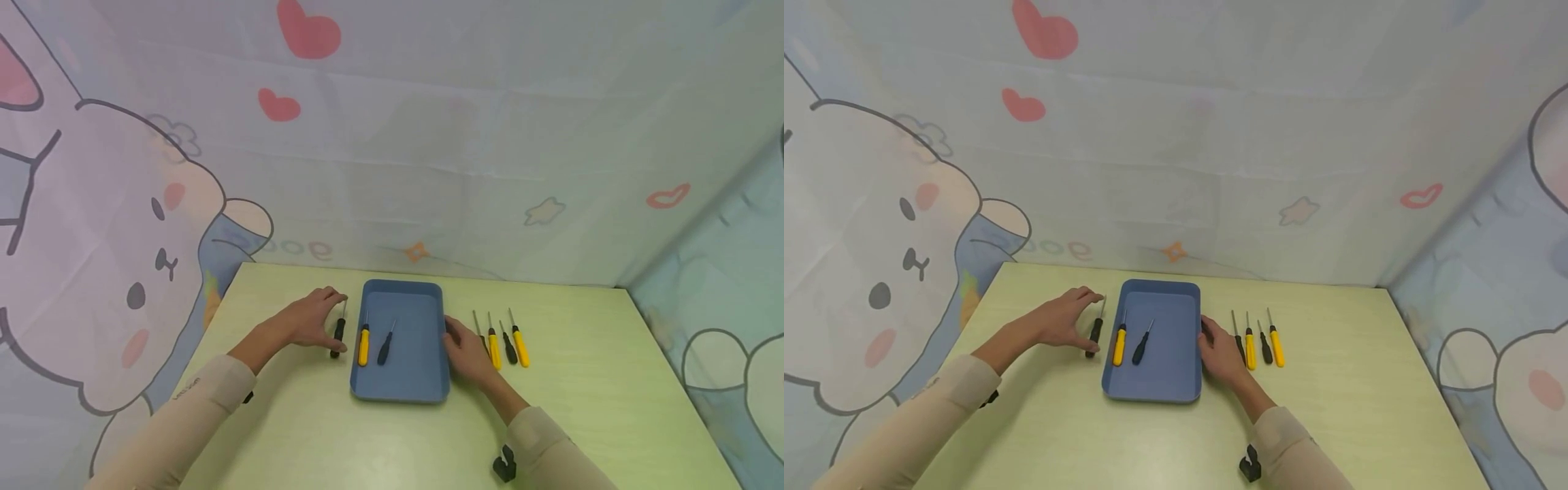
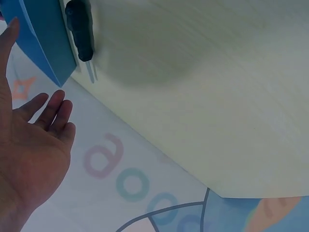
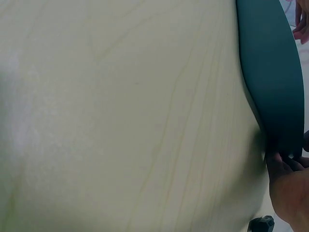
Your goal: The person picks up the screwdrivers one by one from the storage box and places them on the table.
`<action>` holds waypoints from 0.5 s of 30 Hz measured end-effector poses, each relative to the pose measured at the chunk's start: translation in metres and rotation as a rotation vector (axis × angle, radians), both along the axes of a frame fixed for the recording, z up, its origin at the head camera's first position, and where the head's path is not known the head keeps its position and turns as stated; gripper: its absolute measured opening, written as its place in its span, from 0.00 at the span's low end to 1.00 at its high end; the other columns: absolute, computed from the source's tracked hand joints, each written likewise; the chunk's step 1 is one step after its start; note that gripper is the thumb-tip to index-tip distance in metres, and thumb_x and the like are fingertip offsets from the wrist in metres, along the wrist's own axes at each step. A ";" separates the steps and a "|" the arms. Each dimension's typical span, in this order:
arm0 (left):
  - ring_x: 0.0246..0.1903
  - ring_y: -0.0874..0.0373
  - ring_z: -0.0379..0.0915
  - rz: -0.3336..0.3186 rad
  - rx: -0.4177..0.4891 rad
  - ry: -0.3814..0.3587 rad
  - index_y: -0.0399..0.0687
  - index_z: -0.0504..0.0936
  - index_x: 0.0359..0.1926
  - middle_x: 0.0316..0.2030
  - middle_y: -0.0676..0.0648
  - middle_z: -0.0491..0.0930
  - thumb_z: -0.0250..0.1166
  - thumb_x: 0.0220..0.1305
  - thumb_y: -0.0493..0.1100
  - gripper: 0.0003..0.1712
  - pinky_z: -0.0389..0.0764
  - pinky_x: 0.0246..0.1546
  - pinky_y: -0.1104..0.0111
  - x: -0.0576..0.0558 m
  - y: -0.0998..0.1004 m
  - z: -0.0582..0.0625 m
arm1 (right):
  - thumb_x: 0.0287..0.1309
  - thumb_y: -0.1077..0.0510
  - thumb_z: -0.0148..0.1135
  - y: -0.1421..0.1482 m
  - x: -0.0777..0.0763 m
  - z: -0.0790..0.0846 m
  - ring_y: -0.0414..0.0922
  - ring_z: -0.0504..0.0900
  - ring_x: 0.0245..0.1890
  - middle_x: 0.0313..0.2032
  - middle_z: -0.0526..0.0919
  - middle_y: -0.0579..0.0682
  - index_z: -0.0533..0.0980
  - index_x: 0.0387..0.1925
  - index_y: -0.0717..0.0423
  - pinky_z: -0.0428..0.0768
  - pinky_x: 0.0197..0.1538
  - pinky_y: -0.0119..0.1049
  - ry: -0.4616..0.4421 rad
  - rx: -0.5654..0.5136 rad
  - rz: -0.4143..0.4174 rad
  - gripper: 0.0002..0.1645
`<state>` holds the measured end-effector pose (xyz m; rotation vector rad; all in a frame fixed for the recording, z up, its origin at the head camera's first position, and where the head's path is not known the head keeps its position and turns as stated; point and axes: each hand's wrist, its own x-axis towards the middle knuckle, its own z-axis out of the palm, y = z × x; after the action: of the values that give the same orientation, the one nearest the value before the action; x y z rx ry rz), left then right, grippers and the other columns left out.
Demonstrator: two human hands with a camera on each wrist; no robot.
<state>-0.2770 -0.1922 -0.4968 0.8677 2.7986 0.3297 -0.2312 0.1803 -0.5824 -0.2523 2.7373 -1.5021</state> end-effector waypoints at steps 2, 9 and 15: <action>0.70 0.42 0.66 0.001 -0.006 0.010 0.39 0.65 0.78 0.71 0.39 0.67 0.78 0.53 0.71 0.63 0.78 0.65 0.47 0.001 0.001 0.003 | 0.79 0.60 0.54 0.000 0.000 0.000 0.59 0.74 0.72 0.72 0.74 0.63 0.68 0.76 0.63 0.72 0.73 0.56 0.005 0.004 0.001 0.29; 0.70 0.43 0.66 -0.004 -0.009 0.044 0.39 0.65 0.78 0.72 0.40 0.67 0.75 0.54 0.75 0.64 0.78 0.65 0.48 0.003 0.009 0.009 | 0.80 0.60 0.53 0.000 0.000 0.003 0.60 0.73 0.72 0.72 0.73 0.63 0.68 0.76 0.63 0.72 0.73 0.57 0.012 0.011 0.009 0.29; 0.71 0.44 0.65 -0.013 -0.017 0.054 0.39 0.65 0.79 0.73 0.40 0.66 0.75 0.54 0.75 0.65 0.78 0.66 0.49 0.005 0.014 0.012 | 0.80 0.60 0.53 0.000 0.001 0.002 0.60 0.73 0.72 0.73 0.73 0.63 0.68 0.76 0.63 0.72 0.73 0.57 0.006 0.006 0.008 0.29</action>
<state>-0.2725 -0.1782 -0.4851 0.9042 2.8394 0.2845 -0.2305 0.1800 -0.5804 -0.2673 2.7417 -1.4943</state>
